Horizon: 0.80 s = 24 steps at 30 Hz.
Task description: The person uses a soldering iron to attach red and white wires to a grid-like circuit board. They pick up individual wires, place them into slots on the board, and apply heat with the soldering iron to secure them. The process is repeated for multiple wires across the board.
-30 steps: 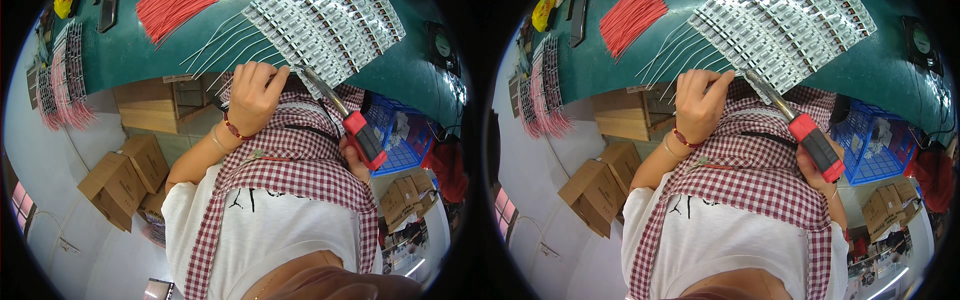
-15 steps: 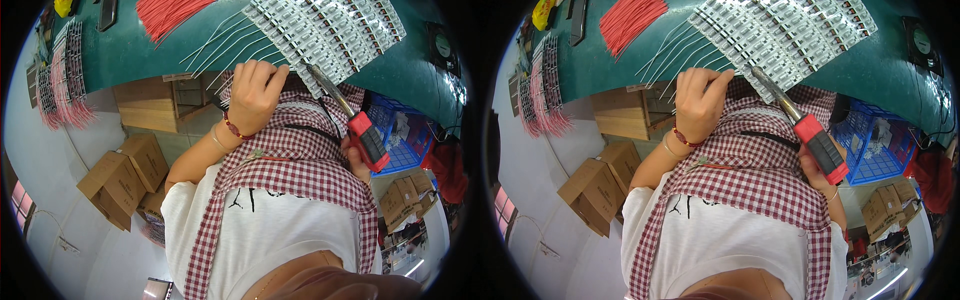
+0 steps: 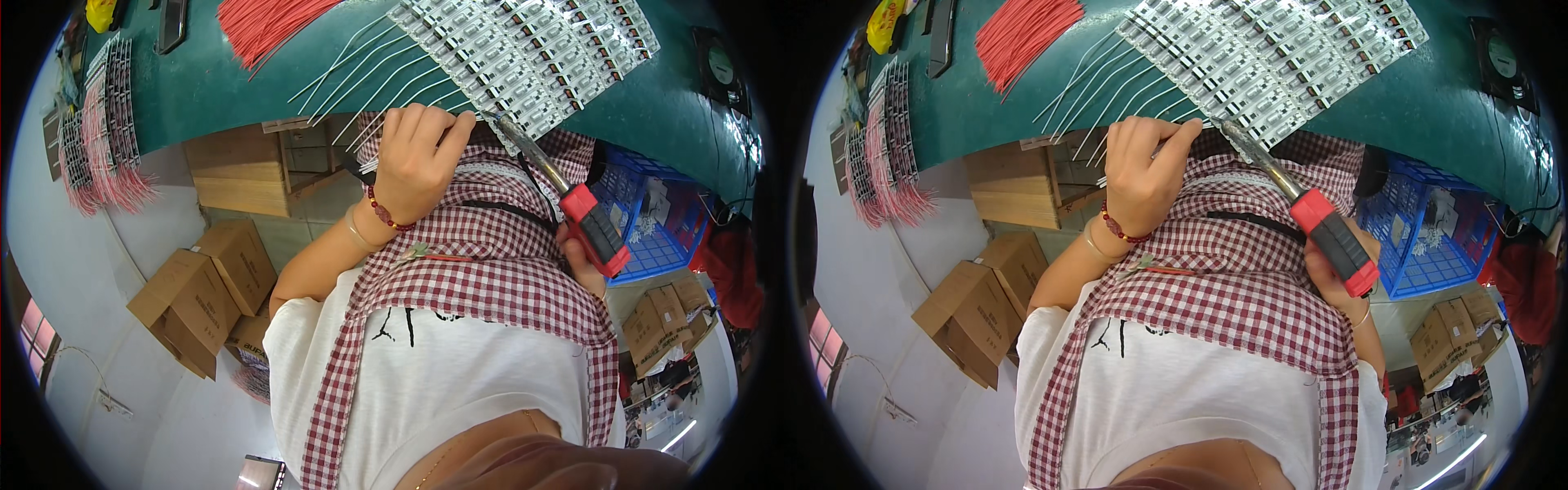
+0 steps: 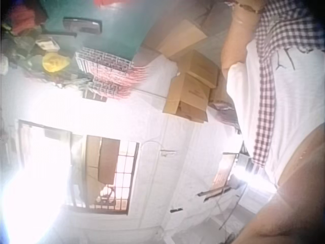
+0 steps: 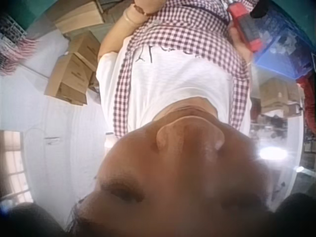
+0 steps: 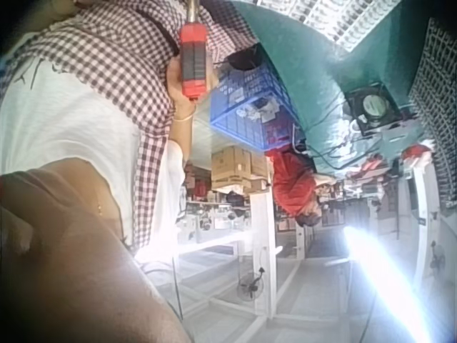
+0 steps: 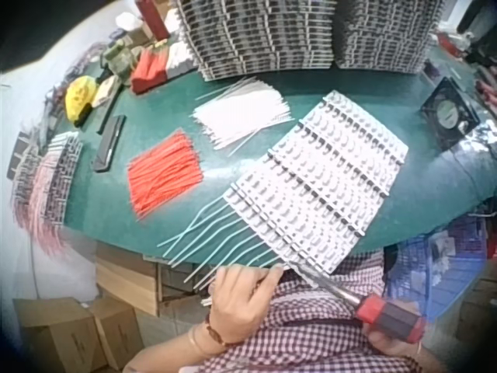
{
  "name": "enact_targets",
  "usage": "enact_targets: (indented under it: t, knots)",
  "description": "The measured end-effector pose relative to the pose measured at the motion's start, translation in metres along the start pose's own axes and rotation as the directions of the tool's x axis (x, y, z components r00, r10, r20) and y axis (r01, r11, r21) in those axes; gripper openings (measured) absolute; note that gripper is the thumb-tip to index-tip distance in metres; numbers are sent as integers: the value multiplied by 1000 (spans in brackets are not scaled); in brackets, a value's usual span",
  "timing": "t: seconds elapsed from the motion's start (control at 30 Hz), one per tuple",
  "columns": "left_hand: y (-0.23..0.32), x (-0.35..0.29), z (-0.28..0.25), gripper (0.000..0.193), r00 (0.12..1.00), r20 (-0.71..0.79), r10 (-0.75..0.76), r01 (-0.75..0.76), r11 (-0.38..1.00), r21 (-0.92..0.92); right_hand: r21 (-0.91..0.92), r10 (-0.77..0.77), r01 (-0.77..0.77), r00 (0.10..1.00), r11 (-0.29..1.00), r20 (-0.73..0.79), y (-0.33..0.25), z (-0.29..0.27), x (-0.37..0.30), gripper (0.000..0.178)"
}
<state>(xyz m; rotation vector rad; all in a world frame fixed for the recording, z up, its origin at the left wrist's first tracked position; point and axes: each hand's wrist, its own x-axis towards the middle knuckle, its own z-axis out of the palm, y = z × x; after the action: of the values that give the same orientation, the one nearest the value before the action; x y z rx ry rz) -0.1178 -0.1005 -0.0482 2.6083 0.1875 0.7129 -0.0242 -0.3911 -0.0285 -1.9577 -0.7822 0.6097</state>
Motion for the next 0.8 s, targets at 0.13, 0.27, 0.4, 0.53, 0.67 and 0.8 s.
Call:
enact_targets:
  t: [0.13,0.27,0.4,0.53,0.67,0.8]
  knots:
    - [-1,0,1,28,1000,11,-1,1,1000,-3,0,0,0,1000,1000,-11,-1,2,0,21]
    - [-1,1,0,28,1000,11,-9,9,1000,1,83,13,-11,1000,997,-17,0,3,-1,21]
    - [-1,1,1,28,1000,11,-6,6,1000,-3,76,16,-15,1000,997,-19,-2,4,-1,21]
    - [-1,2,0,27,1000,17,-10,10,1000,13,69,24,-22,999,997,-23,-2,3,-2,21]
    - [0,2,1,27,1000,2,-13,13,1000,14,111,62,-60,998,992,-16,-1,2,-3,20]
    - [-2,0,2,28,1000,13,-20,20,1000,-9,11,-3,3,1000,1000,-8,3,4,-1,17]
